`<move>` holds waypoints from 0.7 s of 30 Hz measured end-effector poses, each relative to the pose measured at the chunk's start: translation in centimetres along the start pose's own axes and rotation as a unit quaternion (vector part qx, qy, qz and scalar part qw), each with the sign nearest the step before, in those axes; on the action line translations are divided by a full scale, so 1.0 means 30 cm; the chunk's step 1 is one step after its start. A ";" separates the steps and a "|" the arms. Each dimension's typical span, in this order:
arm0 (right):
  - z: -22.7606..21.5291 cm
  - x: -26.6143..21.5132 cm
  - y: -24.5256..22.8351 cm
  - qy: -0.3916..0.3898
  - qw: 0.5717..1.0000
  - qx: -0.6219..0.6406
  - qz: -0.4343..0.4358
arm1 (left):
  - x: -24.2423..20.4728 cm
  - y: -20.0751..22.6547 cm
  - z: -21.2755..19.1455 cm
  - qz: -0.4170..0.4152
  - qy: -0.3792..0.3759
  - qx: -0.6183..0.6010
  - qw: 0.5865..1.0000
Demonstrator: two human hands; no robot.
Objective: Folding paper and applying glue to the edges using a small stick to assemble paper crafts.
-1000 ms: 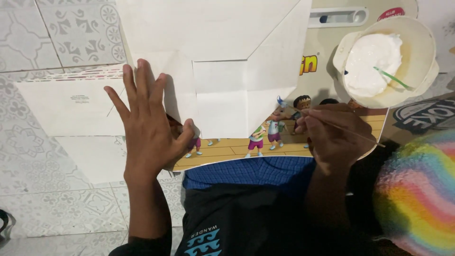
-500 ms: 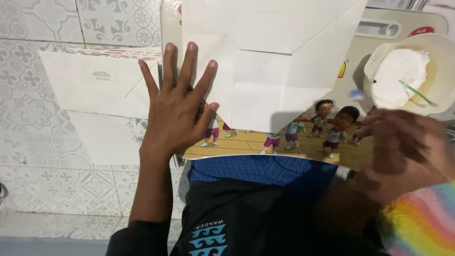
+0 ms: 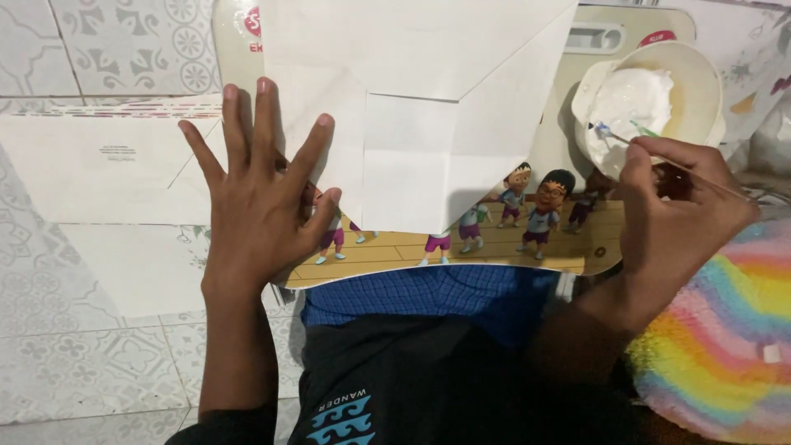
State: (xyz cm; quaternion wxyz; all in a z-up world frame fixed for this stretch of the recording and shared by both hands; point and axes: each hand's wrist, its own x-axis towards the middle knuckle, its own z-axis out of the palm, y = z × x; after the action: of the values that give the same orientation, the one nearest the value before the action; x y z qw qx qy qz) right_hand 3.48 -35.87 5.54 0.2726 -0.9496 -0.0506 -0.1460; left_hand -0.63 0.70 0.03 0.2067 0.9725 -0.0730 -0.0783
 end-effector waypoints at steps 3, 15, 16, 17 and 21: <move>0.009 -0.013 0.033 0.009 1.000 -0.003 0.027 | -0.003 0.003 -0.001 -0.014 -0.006 0.006 1.000; 0.006 -0.029 0.089 0.057 0.995 0.079 0.035 | -0.019 0.006 0.001 -0.012 0.009 0.000 1.000; 0.012 -0.029 0.091 0.057 0.995 0.079 0.034 | -0.024 0.006 0.001 -0.012 0.010 0.001 1.000; 0.015 -0.029 0.093 0.045 0.993 0.100 0.052 | -0.027 0.005 0.001 -0.018 0.003 0.004 1.000; -0.006 -0.033 0.077 0.063 0.993 0.084 0.053 | -0.042 -0.006 0.018 -0.029 -0.002 0.022 0.999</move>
State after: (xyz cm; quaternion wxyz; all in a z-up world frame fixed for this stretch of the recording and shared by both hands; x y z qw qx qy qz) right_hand 2.90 -37.94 4.22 0.3616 -0.9136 0.0054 -0.1859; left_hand -1.93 0.87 -0.39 0.1833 0.9783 -0.0474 -0.0845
